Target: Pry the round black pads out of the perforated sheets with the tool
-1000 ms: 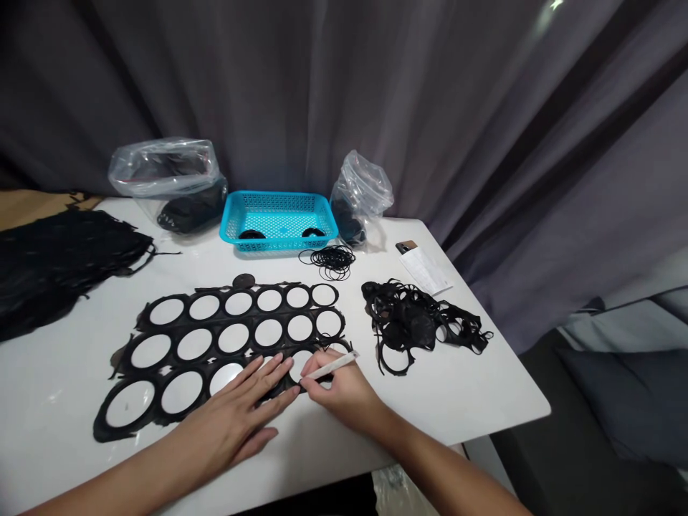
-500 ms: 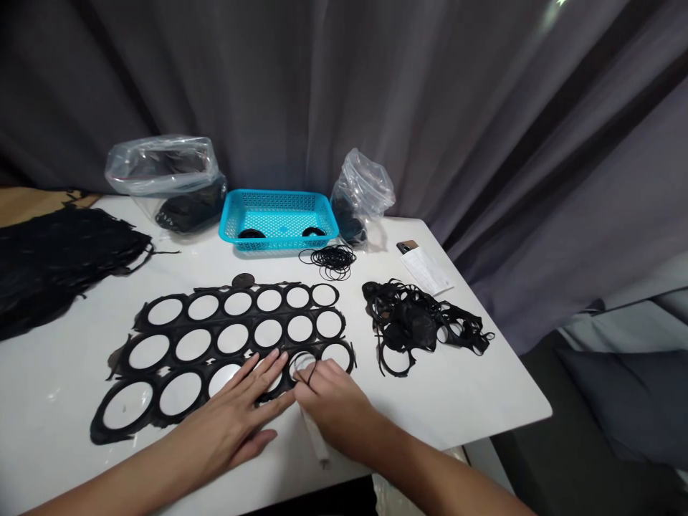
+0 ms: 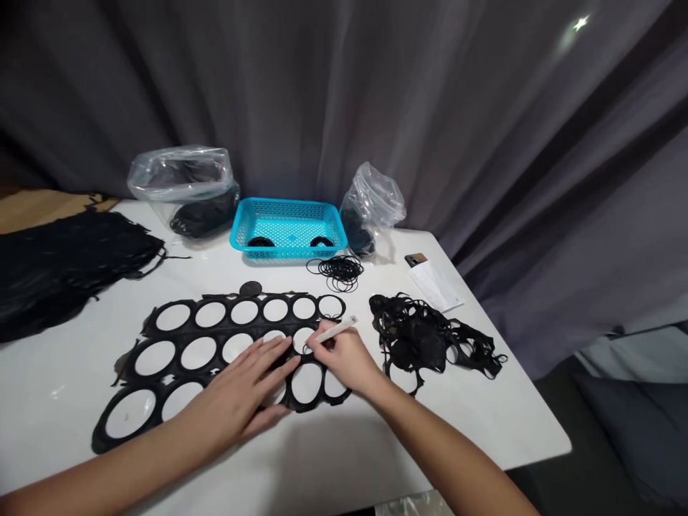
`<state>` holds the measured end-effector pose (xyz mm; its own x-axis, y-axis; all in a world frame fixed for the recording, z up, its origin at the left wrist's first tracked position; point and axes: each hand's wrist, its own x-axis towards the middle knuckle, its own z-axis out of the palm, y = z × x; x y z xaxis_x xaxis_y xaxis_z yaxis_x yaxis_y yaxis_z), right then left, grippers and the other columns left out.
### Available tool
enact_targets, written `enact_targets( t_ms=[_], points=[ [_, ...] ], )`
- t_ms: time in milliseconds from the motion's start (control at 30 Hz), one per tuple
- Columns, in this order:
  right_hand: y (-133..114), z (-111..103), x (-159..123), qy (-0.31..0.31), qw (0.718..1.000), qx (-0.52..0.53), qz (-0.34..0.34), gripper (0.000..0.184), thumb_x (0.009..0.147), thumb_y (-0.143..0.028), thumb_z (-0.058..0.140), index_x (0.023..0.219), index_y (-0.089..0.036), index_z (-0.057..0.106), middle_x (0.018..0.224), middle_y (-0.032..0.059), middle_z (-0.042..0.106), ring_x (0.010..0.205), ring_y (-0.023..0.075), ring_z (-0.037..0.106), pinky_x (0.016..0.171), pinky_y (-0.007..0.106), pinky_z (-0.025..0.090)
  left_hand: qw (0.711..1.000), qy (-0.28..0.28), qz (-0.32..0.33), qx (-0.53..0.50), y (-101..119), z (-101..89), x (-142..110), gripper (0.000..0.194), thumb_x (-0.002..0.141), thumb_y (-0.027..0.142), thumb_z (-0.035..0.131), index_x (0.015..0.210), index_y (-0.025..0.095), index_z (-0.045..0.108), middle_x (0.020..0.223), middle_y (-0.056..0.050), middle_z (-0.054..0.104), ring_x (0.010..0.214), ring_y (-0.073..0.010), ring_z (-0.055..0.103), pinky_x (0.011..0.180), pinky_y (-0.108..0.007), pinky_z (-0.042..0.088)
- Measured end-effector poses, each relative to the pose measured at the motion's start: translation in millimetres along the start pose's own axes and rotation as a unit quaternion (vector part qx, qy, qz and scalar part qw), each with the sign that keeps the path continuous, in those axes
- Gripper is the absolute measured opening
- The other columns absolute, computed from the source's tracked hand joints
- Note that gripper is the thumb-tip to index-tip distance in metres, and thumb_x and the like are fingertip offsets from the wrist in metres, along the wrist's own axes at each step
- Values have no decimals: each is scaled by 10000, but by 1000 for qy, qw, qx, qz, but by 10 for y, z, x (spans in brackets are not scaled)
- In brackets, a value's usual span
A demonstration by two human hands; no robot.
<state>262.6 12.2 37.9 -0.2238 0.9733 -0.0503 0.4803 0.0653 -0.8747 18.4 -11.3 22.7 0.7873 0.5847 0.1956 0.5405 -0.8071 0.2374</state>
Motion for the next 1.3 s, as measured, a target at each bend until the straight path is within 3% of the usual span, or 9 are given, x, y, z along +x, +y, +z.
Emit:
enact_targets(
  t_ms=[200, 567, 767, 867, 1000, 1067, 1167, 1233, 1300],
  points=[
    [38, 130, -5, -11, 999, -20, -40, 113, 885, -174, 572, 792, -209, 624, 905, 13, 725, 895, 196, 621, 827, 312, 440, 1000, 12, 13, 19, -128, 170, 16, 553, 999, 453, 556, 1496, 243, 437, 1615, -115, 322, 1485, -305, 299, 1213, -485, 219],
    [69, 130, -20, -21, 999, 6, -27, 91, 890, -174, 586, 818, -212, 626, 885, 7, 711, 888, 189, 618, 809, 308, 442, 1000, 15, 13, 10, -116, 176, -8, 553, 983, 413, 587, 1492, 248, 445, 1622, -115, 306, 1484, -314, 300, 1205, -496, 244],
    [57, 135, -48, -17, 995, -62, -82, 125, 919, -168, 574, 807, -216, 604, 903, 20, 704, 910, 195, 613, 824, 313, 459, 1000, 8, 15, 18, -106, 165, -9, 601, 963, 390, 619, 1510, 242, 421, 1619, -144, 302, 1479, -338, 302, 1181, -517, 289],
    [96, 206, -115, -23, 972, -155, -175, 102, 950, -172, 530, 916, -204, 620, 971, 77, 701, 916, 220, 604, 817, 335, 472, 1000, 23, 6, 11, -101, 160, -14, 626, 952, 371, 629, 1524, 257, 401, 1654, -136, 201, 1493, -361, 255, 1181, -522, 293],
    [200, 124, -28, -25, 912, -304, -275, 175, 946, -161, 485, 1063, -176, 614, 1009, 131, 686, 932, 265, 589, 825, 377, 460, 999, 30, 7, 7, -99, 159, -18, 614, 939, 358, 643, 1505, 258, 428, 1667, -136, 142, 1492, -383, 243, 1180, -535, 291],
    [240, -88, 143, 49, 911, -333, -237, 168, 947, -156, 448, 983, -184, 609, 931, 118, 674, 870, 255, 583, 799, 364, 453, 1000, 30, 7, 7, -97, 158, -22, 594, 937, 364, 650, 1489, 268, 450, 1665, -132, 159, 1490, -389, 247, 1176, -542, 296],
    [243, -486, 427, 188, 910, -349, -124, 171, 942, -196, 430, 834, -202, 563, 837, 105, 646, 807, 252, 577, 737, 348, 435, 1000, 27, 0, 4, -90, 144, -37, 578, 946, 362, 644, 1487, 287, 453, 1660, -115, 192, 1496, -376, 236, 1176, -538, 299],
    [210, -655, 542, 190, 929, -310, -71, 156, 917, -242, 470, 774, -216, 526, 763, 69, 626, 717, 227, 565, 660, 320, 416, 1000, 18, -4, 5, -89, 122, -41, 570, 950, 381, 641, 1482, 298, 456, 1656, -108, 211, 1499, -373, 229, 1171, -541, 304],
    [173, -689, 581, 136, 966, -217, -25, 176, 885, -289, 524, 723, -226, 497, 694, 26, 603, 628, 190, 549, 592, 290, 399, 1000, 9, -5, 7, -101, 90, -23, 567, 952, 443, 633, 1474, 305, 464, 1646, -105, 246, 1495, -381, 236, 1165, -559, 297]
  ],
)
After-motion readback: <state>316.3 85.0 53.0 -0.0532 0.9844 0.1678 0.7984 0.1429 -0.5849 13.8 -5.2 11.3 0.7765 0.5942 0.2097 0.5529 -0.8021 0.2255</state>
